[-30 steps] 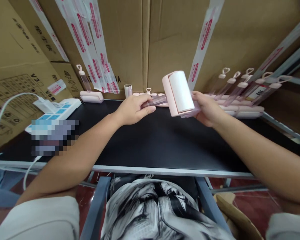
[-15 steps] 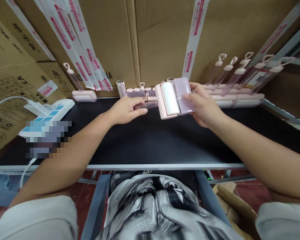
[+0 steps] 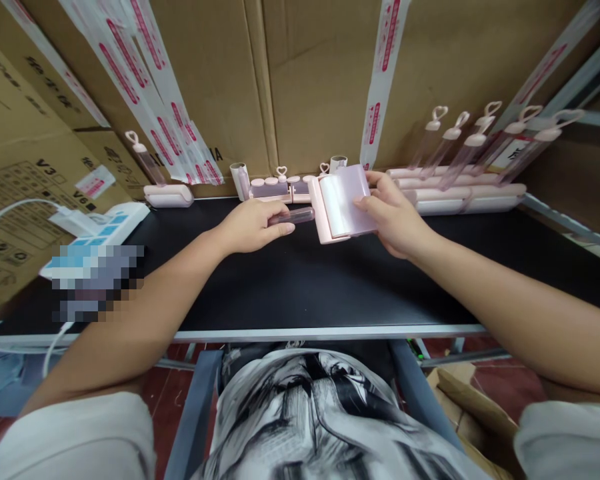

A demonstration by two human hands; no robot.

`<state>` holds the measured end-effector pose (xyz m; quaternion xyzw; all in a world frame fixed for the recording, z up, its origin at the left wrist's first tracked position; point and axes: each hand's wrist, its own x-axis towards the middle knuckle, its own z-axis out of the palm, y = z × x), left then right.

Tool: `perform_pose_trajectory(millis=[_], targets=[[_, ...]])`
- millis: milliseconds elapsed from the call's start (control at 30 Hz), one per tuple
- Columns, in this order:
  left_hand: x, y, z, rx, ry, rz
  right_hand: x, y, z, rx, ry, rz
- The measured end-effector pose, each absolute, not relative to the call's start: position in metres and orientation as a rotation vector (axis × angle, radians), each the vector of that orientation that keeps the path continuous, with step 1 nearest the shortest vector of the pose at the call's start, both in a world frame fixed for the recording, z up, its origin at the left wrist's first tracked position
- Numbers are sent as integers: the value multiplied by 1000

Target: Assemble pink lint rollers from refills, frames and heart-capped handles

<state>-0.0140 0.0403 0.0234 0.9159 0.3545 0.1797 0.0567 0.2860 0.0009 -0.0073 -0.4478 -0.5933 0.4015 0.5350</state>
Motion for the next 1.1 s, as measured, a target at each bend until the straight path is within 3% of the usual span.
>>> perform_pose_trajectory(millis=[867,967,1100], targets=[[8,20,19,2699,1229,420,259,-17,-8,-1135,-1145,1318],[8,17,23,2832,1395,692,264,-11,-5,-1065,-1068,1443],[5,18,23,2875,1418,1329,271,-3,-3,-962,-995,1653]])
